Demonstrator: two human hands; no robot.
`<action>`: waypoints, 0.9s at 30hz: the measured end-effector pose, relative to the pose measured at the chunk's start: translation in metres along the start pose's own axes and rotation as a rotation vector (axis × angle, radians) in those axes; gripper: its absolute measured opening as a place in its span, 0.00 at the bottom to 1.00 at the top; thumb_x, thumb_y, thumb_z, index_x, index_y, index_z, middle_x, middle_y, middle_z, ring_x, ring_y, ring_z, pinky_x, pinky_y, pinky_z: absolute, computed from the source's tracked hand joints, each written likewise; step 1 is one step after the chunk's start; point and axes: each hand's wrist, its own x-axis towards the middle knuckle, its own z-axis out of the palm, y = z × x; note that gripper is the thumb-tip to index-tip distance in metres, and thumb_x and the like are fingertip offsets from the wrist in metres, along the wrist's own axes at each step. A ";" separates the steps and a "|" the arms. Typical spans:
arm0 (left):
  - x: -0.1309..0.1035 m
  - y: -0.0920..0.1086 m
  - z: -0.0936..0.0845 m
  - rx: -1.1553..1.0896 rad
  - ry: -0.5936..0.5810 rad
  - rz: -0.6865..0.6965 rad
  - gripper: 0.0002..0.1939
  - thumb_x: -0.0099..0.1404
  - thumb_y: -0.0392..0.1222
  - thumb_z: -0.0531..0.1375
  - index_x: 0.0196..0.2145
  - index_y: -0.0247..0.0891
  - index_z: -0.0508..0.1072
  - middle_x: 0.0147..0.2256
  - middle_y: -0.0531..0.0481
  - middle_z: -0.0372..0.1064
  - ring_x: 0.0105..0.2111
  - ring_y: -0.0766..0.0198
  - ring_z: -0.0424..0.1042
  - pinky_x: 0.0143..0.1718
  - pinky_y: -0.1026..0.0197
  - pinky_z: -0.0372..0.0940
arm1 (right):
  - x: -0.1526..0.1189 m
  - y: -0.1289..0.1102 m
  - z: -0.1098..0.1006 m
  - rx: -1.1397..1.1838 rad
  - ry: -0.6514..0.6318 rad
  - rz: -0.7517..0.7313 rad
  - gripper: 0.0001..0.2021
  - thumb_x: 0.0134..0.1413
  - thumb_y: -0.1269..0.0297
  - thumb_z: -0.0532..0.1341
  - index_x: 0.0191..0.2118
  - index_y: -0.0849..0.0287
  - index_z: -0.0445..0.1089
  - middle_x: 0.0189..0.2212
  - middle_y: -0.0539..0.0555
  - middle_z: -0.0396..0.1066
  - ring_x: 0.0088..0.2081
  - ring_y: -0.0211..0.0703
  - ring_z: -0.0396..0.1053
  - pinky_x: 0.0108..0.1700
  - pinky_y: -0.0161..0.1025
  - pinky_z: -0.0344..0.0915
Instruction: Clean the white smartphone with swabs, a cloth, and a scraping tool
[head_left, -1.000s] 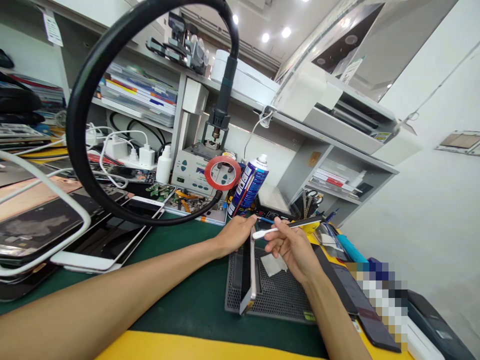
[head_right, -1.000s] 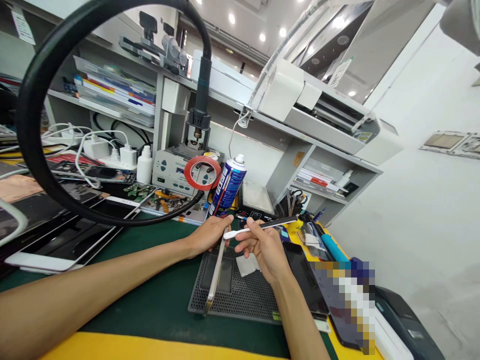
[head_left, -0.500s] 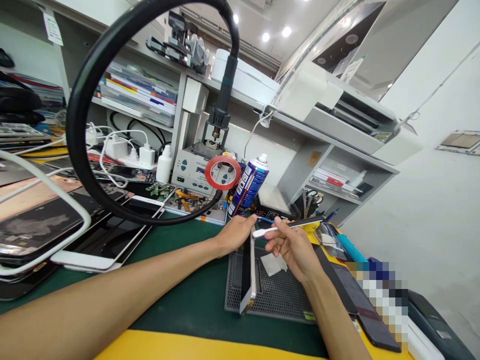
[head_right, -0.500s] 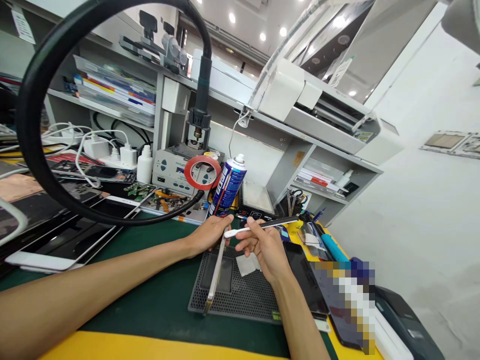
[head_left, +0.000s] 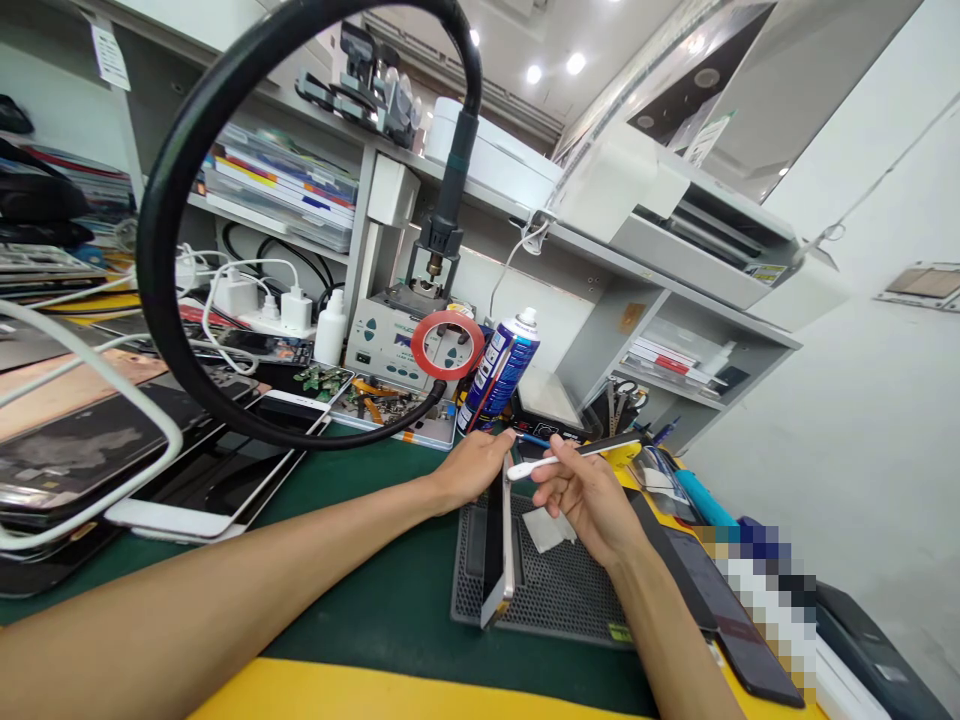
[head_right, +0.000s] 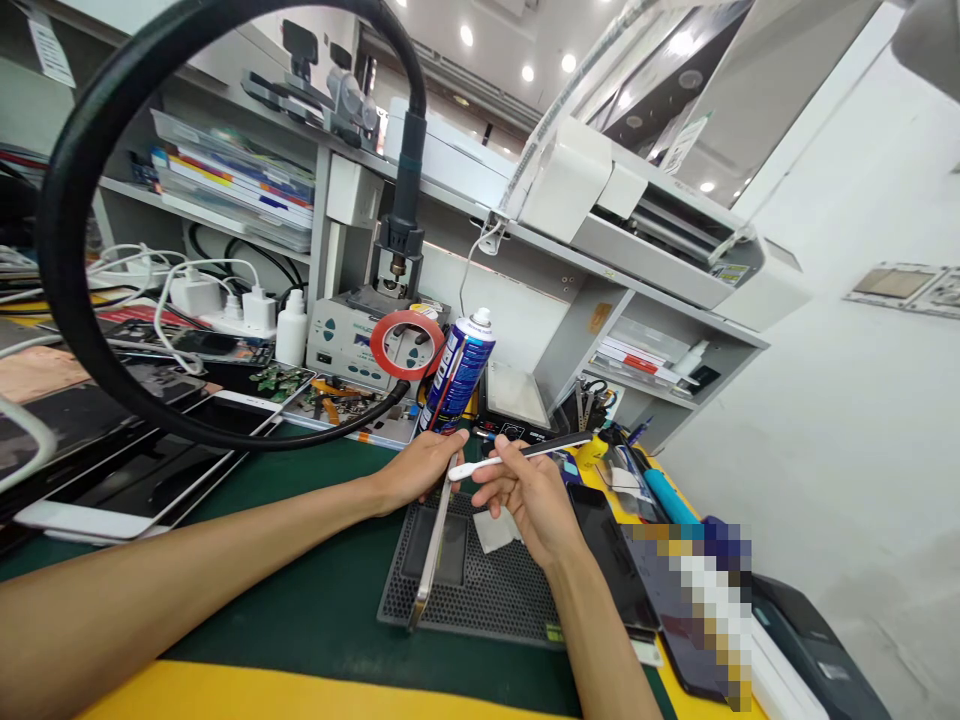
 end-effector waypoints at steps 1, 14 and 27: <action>0.000 0.000 0.000 0.000 0.000 0.000 0.34 0.62 0.69 0.45 0.23 0.35 0.71 0.20 0.49 0.67 0.16 0.66 0.58 0.17 0.63 0.53 | 0.000 0.000 0.000 0.002 -0.003 0.002 0.15 0.49 0.54 0.68 0.27 0.64 0.71 0.22 0.57 0.77 0.18 0.39 0.72 0.15 0.29 0.62; 0.002 -0.004 0.000 0.011 0.016 0.011 0.34 0.63 0.68 0.45 0.23 0.35 0.70 0.20 0.49 0.68 0.16 0.67 0.57 0.18 0.63 0.51 | 0.003 0.004 -0.005 0.024 -0.036 0.007 0.14 0.52 0.55 0.67 0.30 0.64 0.72 0.24 0.57 0.77 0.18 0.38 0.72 0.15 0.28 0.62; 0.001 -0.002 0.001 0.016 0.018 0.018 0.34 0.64 0.67 0.45 0.21 0.35 0.69 0.19 0.49 0.67 0.16 0.67 0.57 0.19 0.63 0.51 | 0.003 0.004 -0.006 0.002 -0.020 -0.009 0.15 0.53 0.55 0.66 0.30 0.64 0.71 0.22 0.57 0.77 0.19 0.37 0.72 0.16 0.28 0.62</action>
